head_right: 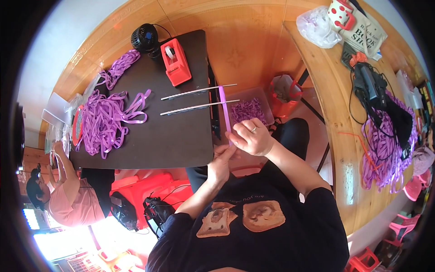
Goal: Making purple ribbon bows using a metal jig and tape.
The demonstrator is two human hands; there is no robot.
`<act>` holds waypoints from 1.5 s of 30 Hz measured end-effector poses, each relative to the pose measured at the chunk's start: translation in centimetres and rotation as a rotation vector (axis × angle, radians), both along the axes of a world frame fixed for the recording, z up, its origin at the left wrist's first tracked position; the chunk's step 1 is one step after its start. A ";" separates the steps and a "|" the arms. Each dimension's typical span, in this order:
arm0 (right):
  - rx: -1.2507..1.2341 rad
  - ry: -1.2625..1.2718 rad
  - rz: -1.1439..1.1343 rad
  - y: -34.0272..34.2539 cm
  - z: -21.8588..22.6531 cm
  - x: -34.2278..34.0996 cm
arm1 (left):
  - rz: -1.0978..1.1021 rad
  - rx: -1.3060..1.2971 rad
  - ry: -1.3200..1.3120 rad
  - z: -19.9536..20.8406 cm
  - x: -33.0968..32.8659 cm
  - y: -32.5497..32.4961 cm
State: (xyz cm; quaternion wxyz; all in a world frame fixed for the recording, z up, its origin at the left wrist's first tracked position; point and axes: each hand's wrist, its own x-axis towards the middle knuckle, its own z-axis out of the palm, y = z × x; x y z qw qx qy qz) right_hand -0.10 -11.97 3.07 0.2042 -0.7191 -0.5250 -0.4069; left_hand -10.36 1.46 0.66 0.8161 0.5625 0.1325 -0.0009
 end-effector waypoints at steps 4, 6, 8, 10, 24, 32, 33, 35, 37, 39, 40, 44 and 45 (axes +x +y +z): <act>-0.025 -0.067 0.016 0.3 0.5 -0.3 | 0.014 -0.102 0.078 0.6 -1.0 -0.4; -0.026 -0.080 0.026 0.3 0.5 -0.6 | 0.027 -0.112 0.085 1.2 -1.6 -0.4; -0.030 -0.084 0.029 0.4 1.1 -0.9 | 0.023 -0.180 0.090 2.0 -1.9 -0.4; -0.049 -0.082 0.030 0.5 1.4 -0.8 | 0.023 -0.190 0.042 2.1 -2.3 -0.3; 0.030 -0.060 0.106 1.9 4.6 -0.4 | -0.140 -0.139 0.048 -1.2 -2.0 0.3; -0.016 0.016 0.085 1.1 3.1 -1.1 | -0.168 -0.165 0.101 -0.9 -1.9 0.3; -0.015 0.017 0.089 1.2 3.2 -1.1 | -0.171 -0.165 0.100 -1.2 -2.0 0.3; -0.008 -0.001 0.087 1.5 3.9 -1.0 | -0.145 -0.134 0.047 -1.4 -2.0 0.2; -0.001 -0.022 0.087 1.7 4.6 -0.9 | -0.138 -0.127 0.044 -1.4 -1.7 0.1; 0.011 0.046 0.094 1.8 5.3 -0.7 | -0.129 -0.120 0.040 -1.3 -1.3 -0.1; 0.035 0.077 0.112 2.0 6.1 -0.1 | -0.127 -0.120 0.052 -1.4 -1.0 -0.2; 0.073 0.262 0.140 2.5 10.3 4.0 | -0.136 -0.003 0.066 0.5 0.6 -0.6; 0.090 0.302 0.150 2.7 11.2 5.6 | -0.125 0.057 0.091 0.8 1.3 -0.8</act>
